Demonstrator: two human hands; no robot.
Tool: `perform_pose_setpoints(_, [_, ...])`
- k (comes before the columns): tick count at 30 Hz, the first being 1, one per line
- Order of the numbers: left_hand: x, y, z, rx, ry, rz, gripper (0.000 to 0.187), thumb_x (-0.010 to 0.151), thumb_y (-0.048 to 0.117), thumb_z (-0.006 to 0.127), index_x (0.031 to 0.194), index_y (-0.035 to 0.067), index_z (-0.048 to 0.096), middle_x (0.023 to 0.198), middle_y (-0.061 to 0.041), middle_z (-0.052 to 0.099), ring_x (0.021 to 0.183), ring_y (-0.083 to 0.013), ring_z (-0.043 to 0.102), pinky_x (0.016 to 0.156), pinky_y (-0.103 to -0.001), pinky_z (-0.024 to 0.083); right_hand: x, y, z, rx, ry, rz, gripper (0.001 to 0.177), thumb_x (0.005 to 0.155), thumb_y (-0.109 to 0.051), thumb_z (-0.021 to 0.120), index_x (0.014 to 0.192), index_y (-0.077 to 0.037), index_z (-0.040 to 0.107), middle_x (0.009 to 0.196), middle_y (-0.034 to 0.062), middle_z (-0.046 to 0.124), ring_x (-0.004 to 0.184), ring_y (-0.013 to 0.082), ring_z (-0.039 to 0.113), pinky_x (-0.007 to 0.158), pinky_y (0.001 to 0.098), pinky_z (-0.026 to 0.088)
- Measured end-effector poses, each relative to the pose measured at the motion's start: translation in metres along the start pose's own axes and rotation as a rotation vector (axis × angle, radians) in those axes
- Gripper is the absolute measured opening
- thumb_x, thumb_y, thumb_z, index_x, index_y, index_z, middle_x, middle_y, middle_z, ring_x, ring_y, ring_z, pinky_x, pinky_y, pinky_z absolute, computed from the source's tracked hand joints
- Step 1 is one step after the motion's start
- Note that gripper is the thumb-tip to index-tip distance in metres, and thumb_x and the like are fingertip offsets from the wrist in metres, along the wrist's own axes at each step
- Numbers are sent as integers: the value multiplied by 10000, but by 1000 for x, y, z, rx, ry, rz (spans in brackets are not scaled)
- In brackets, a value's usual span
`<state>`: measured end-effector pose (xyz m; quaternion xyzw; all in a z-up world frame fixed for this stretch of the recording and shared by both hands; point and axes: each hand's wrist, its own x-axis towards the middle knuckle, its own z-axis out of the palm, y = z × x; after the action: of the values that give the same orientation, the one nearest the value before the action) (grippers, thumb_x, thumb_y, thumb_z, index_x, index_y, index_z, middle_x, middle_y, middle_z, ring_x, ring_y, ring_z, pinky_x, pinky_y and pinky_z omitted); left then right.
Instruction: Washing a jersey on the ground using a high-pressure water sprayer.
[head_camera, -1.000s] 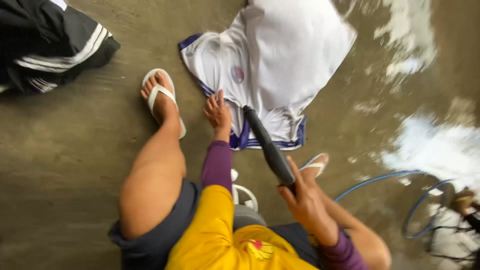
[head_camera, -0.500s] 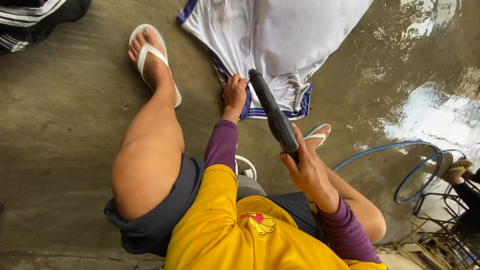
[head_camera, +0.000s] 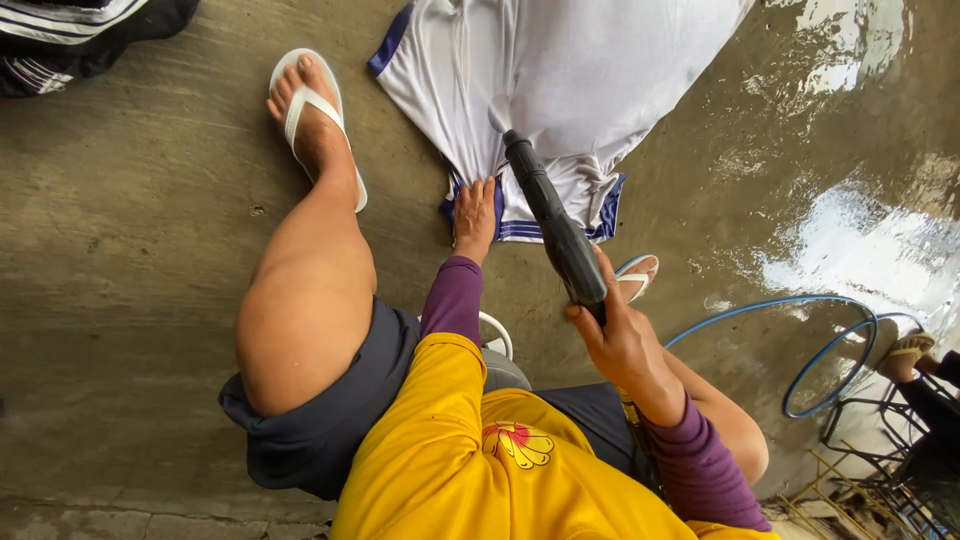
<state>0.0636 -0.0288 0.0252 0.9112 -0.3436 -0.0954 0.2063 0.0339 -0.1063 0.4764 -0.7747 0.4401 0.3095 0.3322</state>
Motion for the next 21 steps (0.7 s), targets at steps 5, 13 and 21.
perform_pose_setpoints(5, [-5,10,-12,57,-38,-7,321,1012,114,476,1305,110,609,1005,-61,579,949,-249,573,902,-411,483,10,13,1,-36,-65,9,809,965,-538,507,1651,-305,146,1108,360,681,963,586,673,839,682,552])
perform_pose_setpoints(13, [-23,5,-29,96,-251,-104,353,1054,146,395,1363,195,558,1300,-54,589,1362,-279,457,1128,-596,355,19,5,-3,-100,-16,83,834,946,-574,532,1653,-413,119,1451,572,175,1208,695,457,992,682,475])
perform_pose_setpoints(21, [-18,2,-21,71,-239,-149,308,1044,137,401,1328,173,515,1160,-17,612,1168,-219,537,906,-437,512,34,10,-4,-45,-10,85,827,964,-589,513,1660,-407,105,1384,601,243,1239,724,398,1005,700,424])
